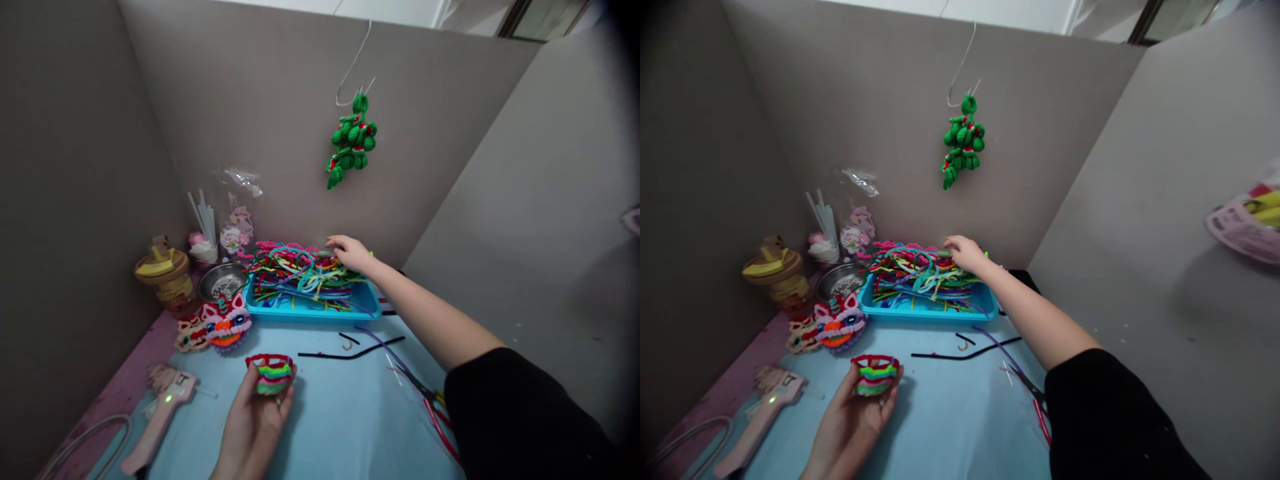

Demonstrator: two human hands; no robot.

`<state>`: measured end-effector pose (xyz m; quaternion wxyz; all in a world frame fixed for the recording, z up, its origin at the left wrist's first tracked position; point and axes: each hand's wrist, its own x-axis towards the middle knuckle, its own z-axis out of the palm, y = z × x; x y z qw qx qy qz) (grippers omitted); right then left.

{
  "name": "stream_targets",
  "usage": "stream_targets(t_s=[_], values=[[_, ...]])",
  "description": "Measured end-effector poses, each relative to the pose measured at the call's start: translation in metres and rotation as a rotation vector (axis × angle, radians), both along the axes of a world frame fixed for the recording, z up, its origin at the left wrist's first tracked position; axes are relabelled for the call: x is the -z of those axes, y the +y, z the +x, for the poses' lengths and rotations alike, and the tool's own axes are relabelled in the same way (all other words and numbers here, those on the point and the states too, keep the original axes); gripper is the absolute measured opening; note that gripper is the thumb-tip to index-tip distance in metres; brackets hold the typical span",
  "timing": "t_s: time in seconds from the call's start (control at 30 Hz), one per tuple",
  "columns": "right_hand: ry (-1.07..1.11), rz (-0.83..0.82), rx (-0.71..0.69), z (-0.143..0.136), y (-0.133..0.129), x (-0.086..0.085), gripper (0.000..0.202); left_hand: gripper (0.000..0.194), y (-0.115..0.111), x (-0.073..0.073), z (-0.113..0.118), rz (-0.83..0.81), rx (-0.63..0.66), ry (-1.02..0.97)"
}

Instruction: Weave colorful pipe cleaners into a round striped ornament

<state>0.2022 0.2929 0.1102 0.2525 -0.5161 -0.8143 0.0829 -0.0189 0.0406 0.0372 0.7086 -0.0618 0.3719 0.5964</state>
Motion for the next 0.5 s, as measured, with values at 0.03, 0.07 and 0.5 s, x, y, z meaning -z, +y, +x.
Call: stream_targets(t_s=[0.03, 0.07, 0.5], values=[[-0.023, 0.017, -0.030, 0.000, -0.001, 0.002, 0.039, 0.014, 0.000, 0.000, 0.000, 0.000, -0.002, 0.002], [-0.063, 0.019, -0.084, -0.001, -0.003, 0.005, 0.042, 0.013, -0.001, 0.001, 0.000, -0.002, -0.004, 0.002], [-0.471, -0.457, -0.211, -0.008, 0.007, 0.034, 0.032, 0.026, -0.004, -0.005, 0.000, 0.018, 0.011, -0.042]])
